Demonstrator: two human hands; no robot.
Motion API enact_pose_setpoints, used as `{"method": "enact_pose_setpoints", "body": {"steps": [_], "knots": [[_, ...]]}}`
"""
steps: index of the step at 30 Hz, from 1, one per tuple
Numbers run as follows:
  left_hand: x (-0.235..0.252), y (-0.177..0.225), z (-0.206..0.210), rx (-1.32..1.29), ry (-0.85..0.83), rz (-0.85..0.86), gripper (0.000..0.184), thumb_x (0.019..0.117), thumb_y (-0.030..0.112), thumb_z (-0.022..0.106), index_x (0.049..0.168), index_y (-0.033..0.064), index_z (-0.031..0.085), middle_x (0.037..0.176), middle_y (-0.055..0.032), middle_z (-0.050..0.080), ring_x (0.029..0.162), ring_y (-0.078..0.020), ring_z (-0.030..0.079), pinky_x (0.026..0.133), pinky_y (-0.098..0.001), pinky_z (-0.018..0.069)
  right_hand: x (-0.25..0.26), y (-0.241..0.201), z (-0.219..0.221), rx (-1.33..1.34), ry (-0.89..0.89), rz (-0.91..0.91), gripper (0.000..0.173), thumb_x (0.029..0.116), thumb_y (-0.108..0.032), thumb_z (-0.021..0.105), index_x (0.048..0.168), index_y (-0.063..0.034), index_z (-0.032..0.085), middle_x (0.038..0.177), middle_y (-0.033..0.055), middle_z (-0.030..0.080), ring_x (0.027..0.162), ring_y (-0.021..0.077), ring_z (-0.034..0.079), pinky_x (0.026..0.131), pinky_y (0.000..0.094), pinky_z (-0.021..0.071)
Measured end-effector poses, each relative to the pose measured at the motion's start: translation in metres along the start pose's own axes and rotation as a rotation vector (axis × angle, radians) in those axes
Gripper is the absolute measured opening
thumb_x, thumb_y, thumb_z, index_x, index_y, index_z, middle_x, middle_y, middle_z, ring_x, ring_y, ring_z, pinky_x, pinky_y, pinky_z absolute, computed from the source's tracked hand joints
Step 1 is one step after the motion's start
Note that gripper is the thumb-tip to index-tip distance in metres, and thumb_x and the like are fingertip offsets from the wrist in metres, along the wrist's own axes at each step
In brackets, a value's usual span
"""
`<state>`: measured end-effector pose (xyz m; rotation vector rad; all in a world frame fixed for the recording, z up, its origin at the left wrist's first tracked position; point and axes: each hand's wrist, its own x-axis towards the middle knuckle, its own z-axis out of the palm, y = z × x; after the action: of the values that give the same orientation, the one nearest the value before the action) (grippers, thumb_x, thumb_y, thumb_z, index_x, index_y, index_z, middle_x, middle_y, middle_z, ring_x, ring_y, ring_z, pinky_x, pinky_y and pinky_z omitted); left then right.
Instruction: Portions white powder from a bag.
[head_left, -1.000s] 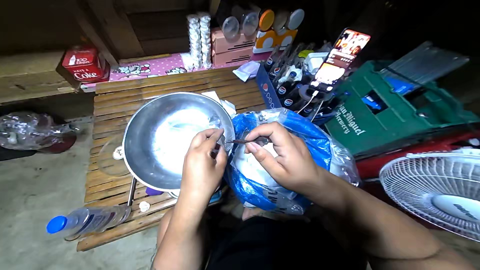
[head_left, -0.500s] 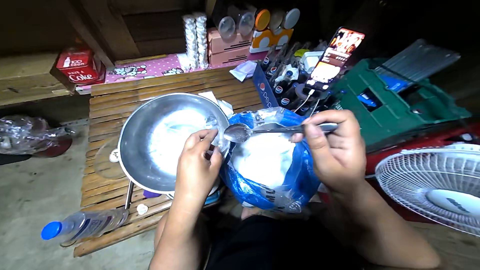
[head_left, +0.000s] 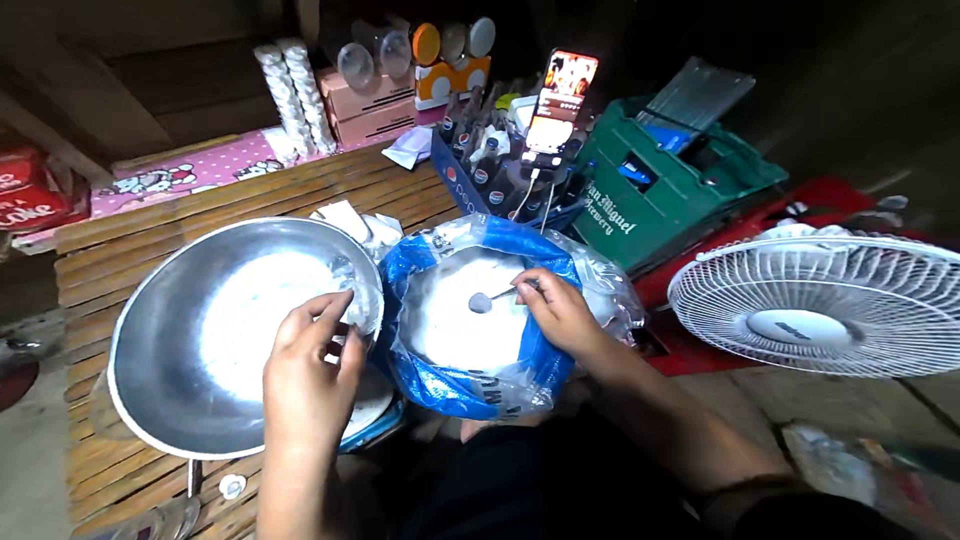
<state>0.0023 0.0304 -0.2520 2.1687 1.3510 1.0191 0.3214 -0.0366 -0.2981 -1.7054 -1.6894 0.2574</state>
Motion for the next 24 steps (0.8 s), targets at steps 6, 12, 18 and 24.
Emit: {"method": "enact_pose_setpoints", "body": {"steps": [6,12,18,24], "knots": [[-0.001,-0.005,-0.005,0.011,-0.032,-0.014,0.038,0.0953,0.009,0.062,0.133,0.0069,0.067,0.131,-0.0163,0.062,0.090,-0.0188,0.069,0.072,-0.0337,0.0587,0.004,0.003,0.001,-0.082,-0.001,-0.035,0.027,0.1075,-0.018,0.047,0.118,-0.0027,0.066,0.093,0.0105,0.072,0.090,0.0248,0.070,0.087,0.0466,0.0562],[0.000,-0.006,-0.011,0.016,-0.041,-0.014,0.038,0.0968,0.008,0.062,0.134,0.0071,0.066,0.133,-0.0166,0.061,0.092,-0.0196,0.069,0.074,-0.0341,0.0590,0.007,0.009,0.000,-0.101,0.008,-0.042,0.030,0.1080,-0.019,0.045,0.118,-0.0016,0.066,0.093,0.0110,0.072,0.093,0.0264,0.070,0.091,0.0480,0.0544],[0.001,-0.006,-0.011,0.026,-0.029,0.022,0.037,0.0964,0.007,0.060,0.133,0.0075,0.067,0.131,-0.0152,0.062,0.092,-0.0165,0.069,0.076,-0.0309,0.0581,0.009,0.012,0.012,-0.158,-0.047,-0.010,0.029,0.1081,-0.019,0.045,0.118,-0.0021,0.066,0.095,0.0120,0.073,0.096,0.0303,0.071,0.091,0.0520,0.0545],[0.001,-0.002,-0.013,0.034,-0.031,0.037,0.036,0.0958,0.005,0.059,0.130,0.0071,0.068,0.131,-0.0153,0.062,0.090,-0.0167,0.068,0.072,-0.0307,0.0578,0.011,0.013,0.030,-0.100,-0.121,0.093,0.027,0.1083,-0.016,0.046,0.119,-0.0004,0.066,0.097,0.0139,0.074,0.096,0.0319,0.071,0.090,0.0538,0.0547]]}}
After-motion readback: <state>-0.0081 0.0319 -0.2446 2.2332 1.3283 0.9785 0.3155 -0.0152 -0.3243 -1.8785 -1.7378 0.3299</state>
